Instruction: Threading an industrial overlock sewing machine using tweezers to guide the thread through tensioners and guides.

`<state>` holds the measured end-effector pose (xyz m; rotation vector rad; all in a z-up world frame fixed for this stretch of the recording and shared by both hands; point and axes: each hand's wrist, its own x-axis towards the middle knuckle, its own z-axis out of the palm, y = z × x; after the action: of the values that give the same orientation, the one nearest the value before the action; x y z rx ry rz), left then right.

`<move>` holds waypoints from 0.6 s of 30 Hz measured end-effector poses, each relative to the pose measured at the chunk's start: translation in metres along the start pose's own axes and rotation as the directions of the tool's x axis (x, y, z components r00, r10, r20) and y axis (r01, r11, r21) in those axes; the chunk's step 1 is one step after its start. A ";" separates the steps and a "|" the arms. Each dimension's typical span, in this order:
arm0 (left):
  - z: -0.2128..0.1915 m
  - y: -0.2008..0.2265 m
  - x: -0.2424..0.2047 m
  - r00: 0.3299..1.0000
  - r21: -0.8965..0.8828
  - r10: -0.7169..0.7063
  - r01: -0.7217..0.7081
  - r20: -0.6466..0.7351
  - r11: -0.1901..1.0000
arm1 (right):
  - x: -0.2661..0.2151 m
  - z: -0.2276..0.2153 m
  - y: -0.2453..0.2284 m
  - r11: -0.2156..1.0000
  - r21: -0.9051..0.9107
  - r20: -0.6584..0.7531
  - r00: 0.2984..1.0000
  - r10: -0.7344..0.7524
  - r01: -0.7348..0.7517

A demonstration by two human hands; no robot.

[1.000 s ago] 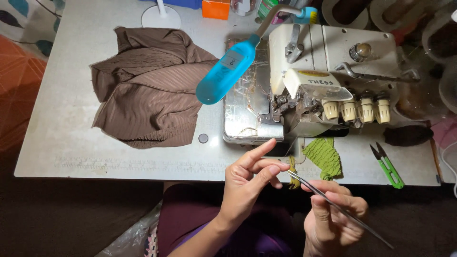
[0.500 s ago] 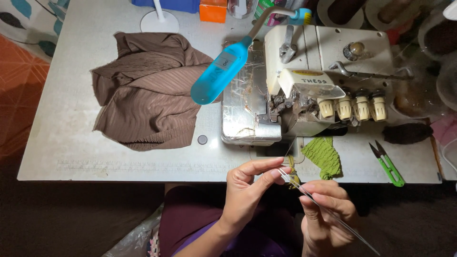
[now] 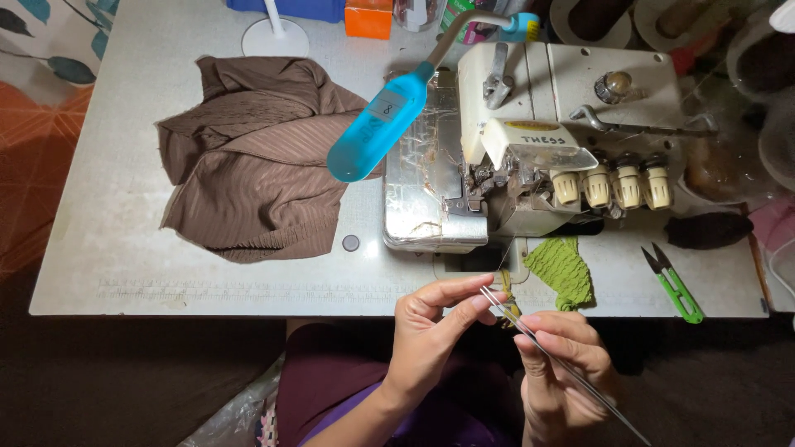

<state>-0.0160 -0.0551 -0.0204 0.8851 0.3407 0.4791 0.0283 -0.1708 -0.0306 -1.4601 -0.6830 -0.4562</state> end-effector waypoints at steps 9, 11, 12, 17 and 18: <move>0.002 0.000 0.000 1.000 -0.014 -0.024 0.025 0.012 1.000 | 0.003 0.002 -0.003 1.000 -0.024 0.040 0.999 0.002 -0.001; 0.002 -0.001 0.000 1.000 -0.021 -0.026 0.026 0.016 0.999 | 0.002 0.001 -0.001 1.000 -0.023 0.039 0.999 -0.003 0.004; 0.002 0.000 0.000 1.000 -0.014 -0.023 0.024 0.018 1.000 | 0.000 -0.001 0.001 1.000 -0.024 0.035 0.999 0.004 -0.003; 0.002 -0.002 0.000 1.000 -0.008 -0.022 0.022 0.019 1.000 | 0.003 -0.002 0.002 0.999 -0.049 0.026 0.999 -0.021 0.022; 0.002 -0.002 0.000 0.999 0.010 0.015 -0.016 0.029 1.000 | 0.003 -0.002 0.004 1.000 -0.026 -0.005 1.000 -0.018 0.018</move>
<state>-0.0149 -0.0575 -0.0203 0.9042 0.3101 0.4789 0.0333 -0.1726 -0.0314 -1.4773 -0.6885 -0.4844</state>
